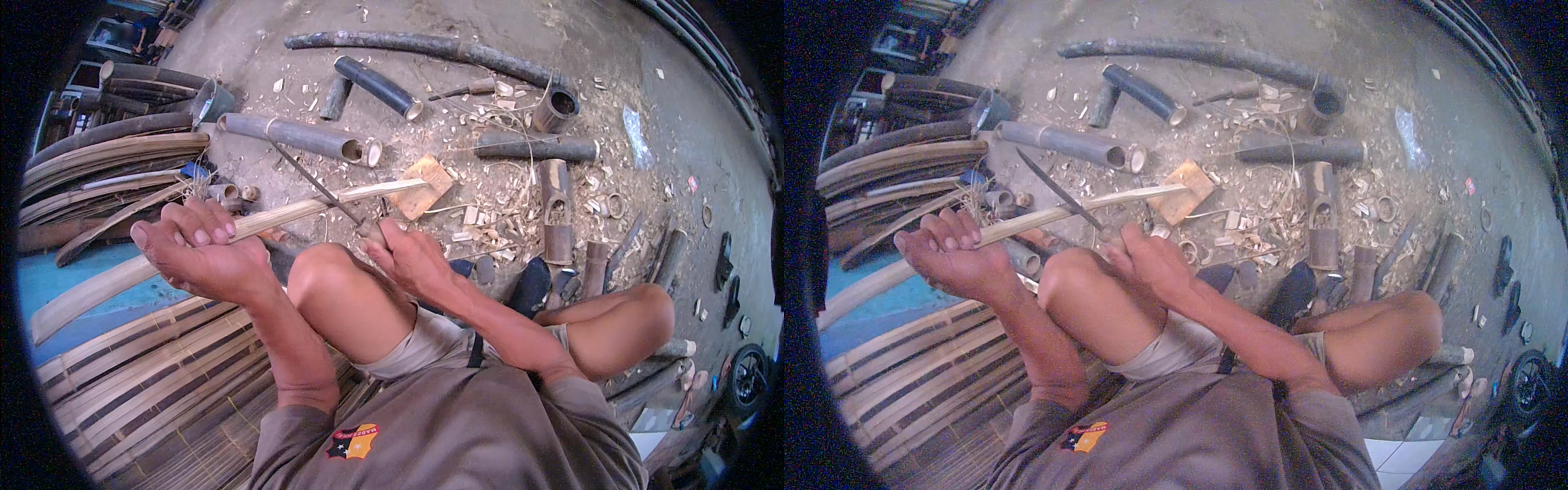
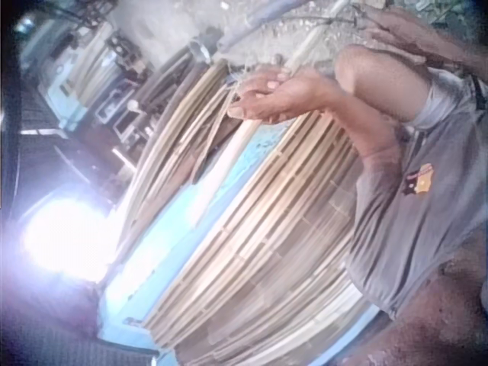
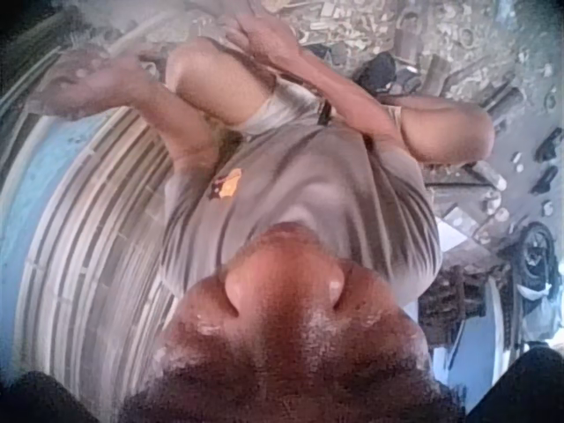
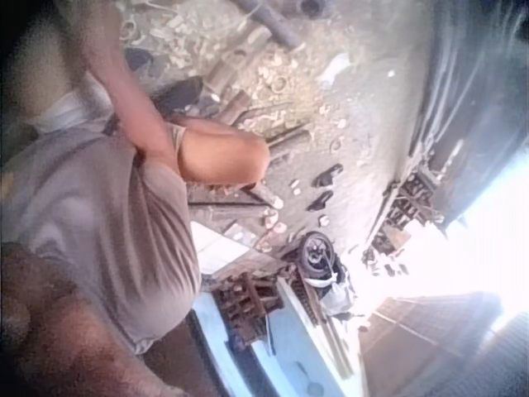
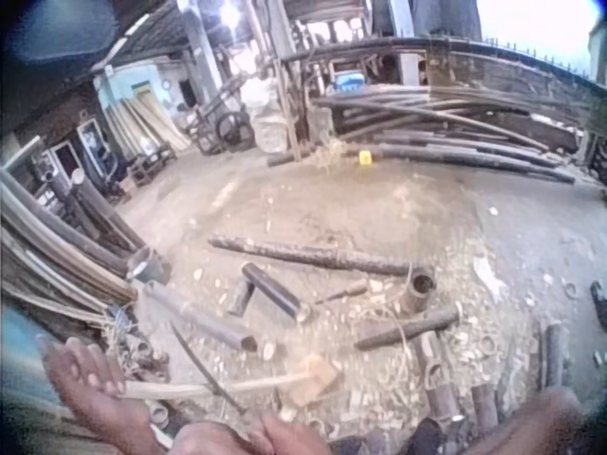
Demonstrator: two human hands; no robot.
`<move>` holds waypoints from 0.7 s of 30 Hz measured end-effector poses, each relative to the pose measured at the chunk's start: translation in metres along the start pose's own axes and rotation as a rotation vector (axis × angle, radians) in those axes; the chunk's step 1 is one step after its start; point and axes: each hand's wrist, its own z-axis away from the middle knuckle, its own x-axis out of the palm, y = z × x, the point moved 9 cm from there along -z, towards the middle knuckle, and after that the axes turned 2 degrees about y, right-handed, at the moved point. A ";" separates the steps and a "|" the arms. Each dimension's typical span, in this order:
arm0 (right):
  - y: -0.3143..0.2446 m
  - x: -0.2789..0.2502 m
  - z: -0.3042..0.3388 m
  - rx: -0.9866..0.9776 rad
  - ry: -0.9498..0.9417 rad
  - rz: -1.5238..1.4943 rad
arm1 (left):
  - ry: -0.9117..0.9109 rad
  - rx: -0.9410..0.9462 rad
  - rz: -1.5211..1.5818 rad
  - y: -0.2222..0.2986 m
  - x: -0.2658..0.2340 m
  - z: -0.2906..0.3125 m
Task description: The person sits on the ground and uses a knife to shave and shape a thin bamboo strip. They repeatedly test the fit of the strip into a larger bamboo tube, adjusting the strip's dimensions until it fits.
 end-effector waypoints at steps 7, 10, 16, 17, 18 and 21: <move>0.005 -0.004 0.005 -0.051 0.057 0.025 | 0.029 -0.018 0.024 0.001 -0.003 0.001; -0.010 -0.006 0.010 -0.127 0.066 0.022 | 0.016 0.000 -0.002 0.000 -0.008 -0.001; 0.091 0.010 -0.007 0.152 0.058 0.095 | 0.011 -0.026 0.042 -0.004 -0.001 0.000; 0.069 0.007 -0.005 0.117 0.028 0.066 | 0.014 -0.030 0.015 -0.005 -0.011 -0.002; 0.046 0.008 0.000 0.029 0.019 0.064 | 0.003 -0.027 0.012 -0.006 -0.015 -0.003; 0.068 0.026 0.001 0.013 0.046 0.129 | -0.017 -0.048 0.039 -0.007 -0.012 0.001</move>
